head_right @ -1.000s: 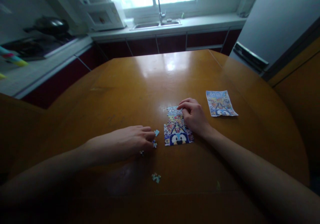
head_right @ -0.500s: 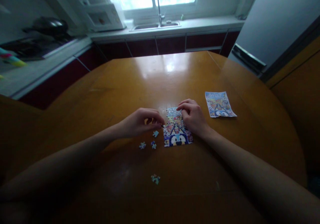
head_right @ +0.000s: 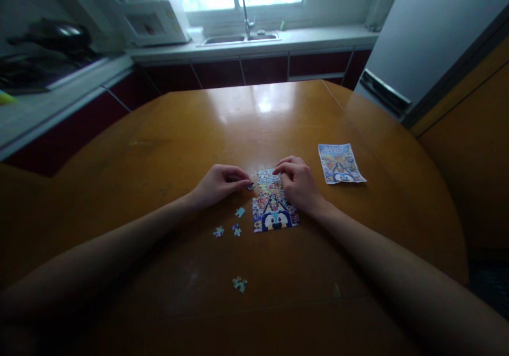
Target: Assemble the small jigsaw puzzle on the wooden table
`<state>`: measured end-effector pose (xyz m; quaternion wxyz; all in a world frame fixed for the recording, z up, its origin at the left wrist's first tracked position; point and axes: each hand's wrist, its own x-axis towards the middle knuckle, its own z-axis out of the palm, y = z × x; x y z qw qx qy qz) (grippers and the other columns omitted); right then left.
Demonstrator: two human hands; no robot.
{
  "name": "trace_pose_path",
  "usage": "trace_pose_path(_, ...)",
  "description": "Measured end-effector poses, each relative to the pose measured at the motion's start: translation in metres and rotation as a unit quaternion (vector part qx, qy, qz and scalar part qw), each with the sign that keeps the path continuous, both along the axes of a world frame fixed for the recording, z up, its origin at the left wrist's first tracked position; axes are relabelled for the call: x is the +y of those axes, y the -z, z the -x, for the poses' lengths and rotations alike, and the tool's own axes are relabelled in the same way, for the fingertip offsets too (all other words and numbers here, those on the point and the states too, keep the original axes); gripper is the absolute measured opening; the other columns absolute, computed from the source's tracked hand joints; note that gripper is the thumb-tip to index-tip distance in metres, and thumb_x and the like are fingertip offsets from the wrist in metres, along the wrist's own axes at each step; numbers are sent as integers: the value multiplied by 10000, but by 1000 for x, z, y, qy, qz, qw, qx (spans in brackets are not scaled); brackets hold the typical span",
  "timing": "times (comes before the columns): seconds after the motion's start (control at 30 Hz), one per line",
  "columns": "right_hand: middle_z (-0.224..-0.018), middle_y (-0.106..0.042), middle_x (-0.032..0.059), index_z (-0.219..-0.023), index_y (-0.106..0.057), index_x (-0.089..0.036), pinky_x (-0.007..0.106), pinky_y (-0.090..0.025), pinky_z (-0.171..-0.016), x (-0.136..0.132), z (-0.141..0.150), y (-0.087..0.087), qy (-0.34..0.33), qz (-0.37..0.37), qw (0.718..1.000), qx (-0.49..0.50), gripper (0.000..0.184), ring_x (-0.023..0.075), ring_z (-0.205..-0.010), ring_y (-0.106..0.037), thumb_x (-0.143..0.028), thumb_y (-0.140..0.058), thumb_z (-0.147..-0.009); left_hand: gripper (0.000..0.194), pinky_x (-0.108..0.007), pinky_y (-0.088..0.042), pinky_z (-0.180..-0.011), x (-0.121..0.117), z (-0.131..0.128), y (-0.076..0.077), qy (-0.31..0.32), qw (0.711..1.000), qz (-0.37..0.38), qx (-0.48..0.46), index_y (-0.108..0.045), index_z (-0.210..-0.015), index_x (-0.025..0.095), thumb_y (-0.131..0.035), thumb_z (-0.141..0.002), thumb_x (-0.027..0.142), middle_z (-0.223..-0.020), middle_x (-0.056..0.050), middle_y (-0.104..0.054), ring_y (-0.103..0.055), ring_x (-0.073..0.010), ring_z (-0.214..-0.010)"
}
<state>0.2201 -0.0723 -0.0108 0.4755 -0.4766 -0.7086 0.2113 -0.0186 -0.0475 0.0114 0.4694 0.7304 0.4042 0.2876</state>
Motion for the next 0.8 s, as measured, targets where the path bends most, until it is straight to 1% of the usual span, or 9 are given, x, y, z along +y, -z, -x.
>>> trace_pose_path(0.1, -934, -675, 65, -769, -719, -221, 430, -493, -878, 0, 0, 1, -1, 2, 1000, -2, 257, 230, -968, -620, -72, -514, -814, 119, -232, -540, -645, -4, -4, -2, 4, 1000, -27, 16, -768, -831, 134, -761, -804, 250, -794, -61, -769, -668, -122, -675)
trace_pose_path(0.27, -932, -672, 68, -773, -722, -211, 420, -488, -880, 0, 2, 2, 2, 6, 1000, -6, 253, 226, -969, -619, -71, -516, -812, 131, -235, -530, -647, -9, -10, -2, 8, 999, -26, 17, -781, -835, 136, -769, -795, 260, -805, -66, -775, -673, -131, -691)
trace_pose_path(0.4, -928, -668, 67, -760, -717, -214, 415, -486, -880, 0, 2, 1, 1, 9, 1000, -5, 254, 222, -966, -618, -71, -513, -814, 129, -239, -524, -660, -10, -11, 1, 26, 998, -46, 29, -790, -846, 153, -766, -801, 272, -807, -60, -777, -674, -133, -696)
trace_pose_path(0.53, -928, -670, 66, -764, -718, -217, 417, -484, -881, 0, 1, 1, 2, 7, 1000, -8, 257, 225, -966, -618, -69, -511, -808, 127, -247, -530, -677, -11, -11, 2, 23, 998, -52, 33, -791, -847, 161, -766, -798, 275, -817, -61, -776, -677, -140, -715)
trace_pose_path(0.63, -929, -671, 67, -764, -718, -216, 417, -484, -879, 1, 2, 1, 0, 7, 1000, -7, 256, 226, -962, -617, -70, -512, -803, 136, -243, -517, -661, -11, -10, 2, 21, 997, -63, 42, -789, -850, 160, -761, -803, 284, -822, -66, -771, -667, -143, -724)
trace_pose_path(0.8, -916, -667, 65, -754, -712, -218, 413, -479, -883, 1, 2, 0, 2, 8, 1000, -11, 263, 223, -956, -614, -64, -503, -798, 147, -235, -460, -607, -12, -10, 1, 15, 992, -97, 74, -786, -851, 159, -750, -811, 296, -787, -58, -738, -605, -128, -679)
